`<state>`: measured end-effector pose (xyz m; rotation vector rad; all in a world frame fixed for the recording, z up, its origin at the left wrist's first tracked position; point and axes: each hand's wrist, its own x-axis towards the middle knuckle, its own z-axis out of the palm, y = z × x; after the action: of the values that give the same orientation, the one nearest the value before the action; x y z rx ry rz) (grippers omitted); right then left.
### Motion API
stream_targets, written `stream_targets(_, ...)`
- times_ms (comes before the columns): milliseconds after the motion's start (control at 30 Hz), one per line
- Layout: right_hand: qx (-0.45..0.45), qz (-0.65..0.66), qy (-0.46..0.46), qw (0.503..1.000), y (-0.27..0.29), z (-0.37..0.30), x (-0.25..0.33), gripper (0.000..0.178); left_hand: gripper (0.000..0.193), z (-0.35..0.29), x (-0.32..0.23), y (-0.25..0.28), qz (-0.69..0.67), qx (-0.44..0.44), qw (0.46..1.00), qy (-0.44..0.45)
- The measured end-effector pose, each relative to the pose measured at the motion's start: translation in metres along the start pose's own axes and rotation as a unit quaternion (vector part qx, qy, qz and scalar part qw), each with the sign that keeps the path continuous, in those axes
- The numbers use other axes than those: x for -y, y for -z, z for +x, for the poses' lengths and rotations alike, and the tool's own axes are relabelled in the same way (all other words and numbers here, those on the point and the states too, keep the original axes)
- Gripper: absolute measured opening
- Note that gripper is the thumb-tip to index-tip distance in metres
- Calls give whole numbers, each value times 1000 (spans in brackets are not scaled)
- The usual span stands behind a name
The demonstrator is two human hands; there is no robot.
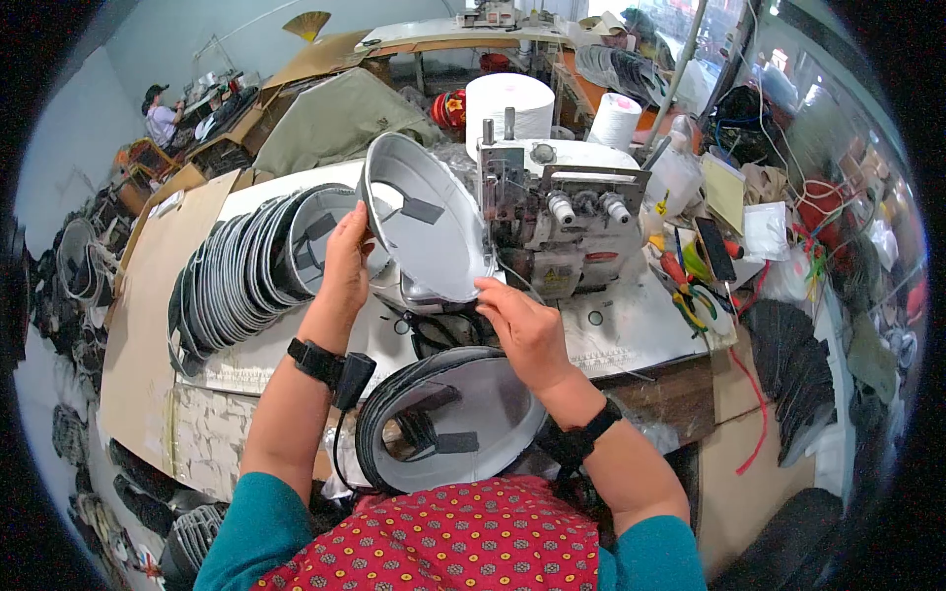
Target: Using an overlock sewing machine to stitch together fabric components for shoes.
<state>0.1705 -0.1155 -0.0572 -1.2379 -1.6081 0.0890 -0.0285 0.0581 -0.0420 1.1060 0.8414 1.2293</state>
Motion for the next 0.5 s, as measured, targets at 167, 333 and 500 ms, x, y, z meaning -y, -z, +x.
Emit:
stream_targets(167,3,-17,-42,999,1,6,-7,28,35,-25,-11,13,152,-38,982,107)
stream_targets(333,-13,17,-125,992,9,6,-4,34,62,-87,-39,26,250,144,927,239)
stream_targets(500,-66,117,-257,957,13,-8,-3,12,36,-126,-34,-21,259,230,937,-49)
